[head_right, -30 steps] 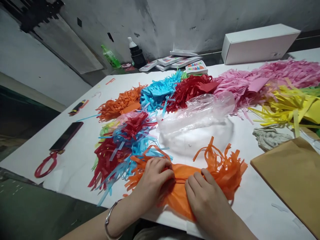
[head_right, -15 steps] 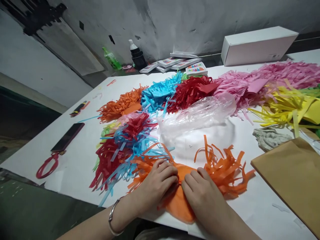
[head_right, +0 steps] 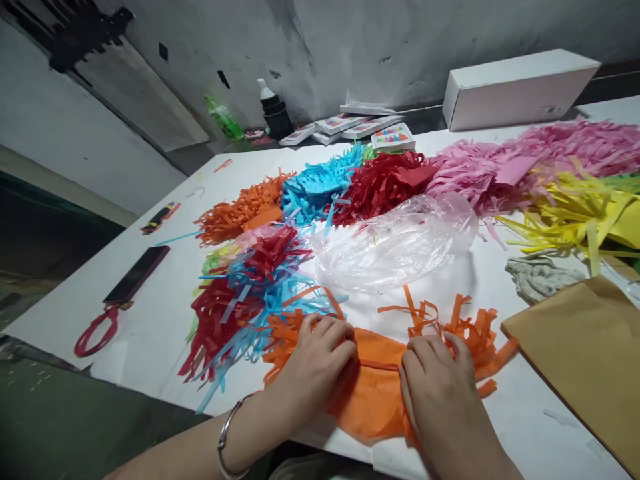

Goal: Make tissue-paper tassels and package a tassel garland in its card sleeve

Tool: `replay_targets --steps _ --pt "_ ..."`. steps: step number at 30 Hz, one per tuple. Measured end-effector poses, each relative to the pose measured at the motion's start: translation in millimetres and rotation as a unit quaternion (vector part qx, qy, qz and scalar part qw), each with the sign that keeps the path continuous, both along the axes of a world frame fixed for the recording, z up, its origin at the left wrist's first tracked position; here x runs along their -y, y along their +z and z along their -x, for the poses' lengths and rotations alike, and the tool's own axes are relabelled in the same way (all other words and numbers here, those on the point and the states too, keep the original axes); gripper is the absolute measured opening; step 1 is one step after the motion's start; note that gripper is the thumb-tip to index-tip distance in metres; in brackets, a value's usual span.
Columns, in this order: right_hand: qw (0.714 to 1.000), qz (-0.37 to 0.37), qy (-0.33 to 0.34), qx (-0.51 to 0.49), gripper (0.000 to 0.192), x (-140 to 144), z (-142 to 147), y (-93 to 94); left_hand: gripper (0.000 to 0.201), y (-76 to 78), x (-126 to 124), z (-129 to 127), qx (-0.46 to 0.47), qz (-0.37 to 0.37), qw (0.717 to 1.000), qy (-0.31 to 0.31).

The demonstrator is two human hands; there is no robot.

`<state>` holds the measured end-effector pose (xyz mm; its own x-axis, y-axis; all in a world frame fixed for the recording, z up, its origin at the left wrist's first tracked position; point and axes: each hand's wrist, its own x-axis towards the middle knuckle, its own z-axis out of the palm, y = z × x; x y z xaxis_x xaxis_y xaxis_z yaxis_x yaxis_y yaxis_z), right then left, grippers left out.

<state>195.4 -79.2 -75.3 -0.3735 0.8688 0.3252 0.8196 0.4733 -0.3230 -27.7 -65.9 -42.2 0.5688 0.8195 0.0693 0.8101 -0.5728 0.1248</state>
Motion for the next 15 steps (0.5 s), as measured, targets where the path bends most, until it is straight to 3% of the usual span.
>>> replay_targets --steps 3,5,9,13,15 --pt "0.999 -0.017 0.043 -0.019 0.025 0.7 3.5 1.4 0.011 -2.1 -0.4 -1.0 -0.020 -0.055 0.993 -0.103" --pt "0.995 -0.032 0.088 -0.019 0.030 1.5 6.9 3.1 0.014 -3.2 -3.5 -4.0 -0.030 -0.068 0.987 -0.139" --pt "0.986 -0.083 0.132 0.059 0.028 1.2 18.9 6.7 0.018 3.0 -18.7 -9.7 -0.054 -0.034 0.985 -0.159" --pt "0.976 -0.130 0.119 0.128 0.026 -3.2 27.5 2.4 0.016 13.1 -23.1 -6.4 -0.030 -0.024 0.989 -0.143" --pt "0.978 -0.130 0.118 0.112 0.025 -7.6 26.1 -3.4 0.022 12.0 -15.7 -5.0 0.000 -0.053 0.979 -0.196"
